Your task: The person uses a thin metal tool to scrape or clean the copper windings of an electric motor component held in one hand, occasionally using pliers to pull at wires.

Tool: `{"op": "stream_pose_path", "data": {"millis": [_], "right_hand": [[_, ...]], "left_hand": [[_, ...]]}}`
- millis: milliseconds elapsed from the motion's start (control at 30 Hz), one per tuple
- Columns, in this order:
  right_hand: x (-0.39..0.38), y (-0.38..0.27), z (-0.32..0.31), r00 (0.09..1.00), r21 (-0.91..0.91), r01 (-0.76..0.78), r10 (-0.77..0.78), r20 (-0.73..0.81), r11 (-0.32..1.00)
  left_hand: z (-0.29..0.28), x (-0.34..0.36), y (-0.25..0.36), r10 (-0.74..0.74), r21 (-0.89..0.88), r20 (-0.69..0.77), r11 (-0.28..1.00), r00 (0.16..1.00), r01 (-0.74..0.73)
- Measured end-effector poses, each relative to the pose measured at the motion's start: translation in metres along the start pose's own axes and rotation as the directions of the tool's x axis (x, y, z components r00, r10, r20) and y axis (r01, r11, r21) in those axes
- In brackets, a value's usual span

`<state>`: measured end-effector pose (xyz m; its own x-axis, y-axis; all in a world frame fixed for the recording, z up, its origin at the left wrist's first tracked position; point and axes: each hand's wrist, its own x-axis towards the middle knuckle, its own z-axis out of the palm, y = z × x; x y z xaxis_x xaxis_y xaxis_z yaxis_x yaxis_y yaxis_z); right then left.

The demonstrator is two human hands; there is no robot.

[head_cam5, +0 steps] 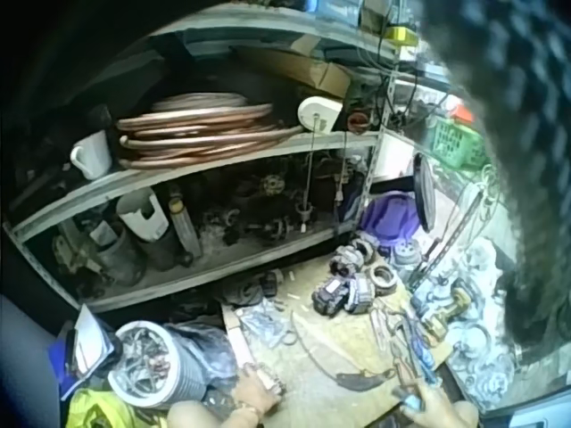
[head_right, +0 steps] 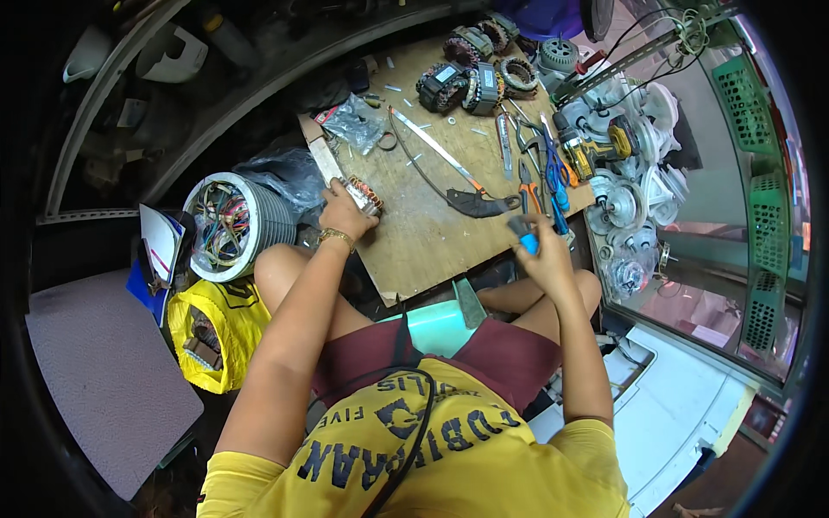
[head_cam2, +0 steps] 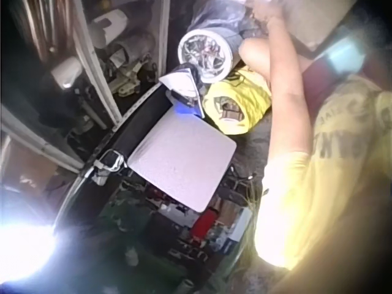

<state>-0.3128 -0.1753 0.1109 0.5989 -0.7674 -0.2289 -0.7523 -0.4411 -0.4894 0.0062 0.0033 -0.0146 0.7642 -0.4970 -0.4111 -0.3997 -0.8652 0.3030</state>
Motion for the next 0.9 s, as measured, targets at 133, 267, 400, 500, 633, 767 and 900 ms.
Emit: {"op": "stream_pose_path", "data": {"millis": [133,267,400,500,633,767,900], "right_hand": [[-0.013,-0.083,-0.009,0.917,-0.079,0.398,-0.393,0.069,0.914],[0.008,-0.135,-0.024,0.874,-0.27,0.485,-0.455,0.169,0.832],[0.025,-0.171,-0.038,0.804,-0.395,0.594,-0.534,0.261,0.701],[0.036,-0.196,-0.038,0.771,-0.409,0.637,-0.54,0.337,0.654],[0.055,-0.235,-0.032,0.722,-0.464,0.69,-0.481,0.498,0.556],[0.073,-0.287,-0.006,0.595,-0.418,0.799,-0.46,0.66,0.433],[0.115,-0.267,0.031,0.591,-0.438,0.803,-0.448,0.671,0.404]], "left_hand": [[0.006,0.003,-0.001,0.031,-0.049,0.015,0.998,0.999,-0.03],[0.004,0.002,0.001,0.032,-0.054,0.005,0.998,0.999,-0.032],[0.003,0.002,-0.002,0.019,-0.033,0.005,0.999,1.0,-0.019],[0.0,0.001,-0.008,0.018,-0.032,0.009,0.999,1.0,-0.018],[0.0,0.0,-0.007,0.032,-0.049,0.01,0.998,0.999,-0.031],[-0.001,0.004,-0.007,-0.008,-0.063,0.045,0.998,0.999,0.011],[0.001,0.003,-0.009,0.028,-0.087,0.018,0.996,0.999,-0.026]]}}
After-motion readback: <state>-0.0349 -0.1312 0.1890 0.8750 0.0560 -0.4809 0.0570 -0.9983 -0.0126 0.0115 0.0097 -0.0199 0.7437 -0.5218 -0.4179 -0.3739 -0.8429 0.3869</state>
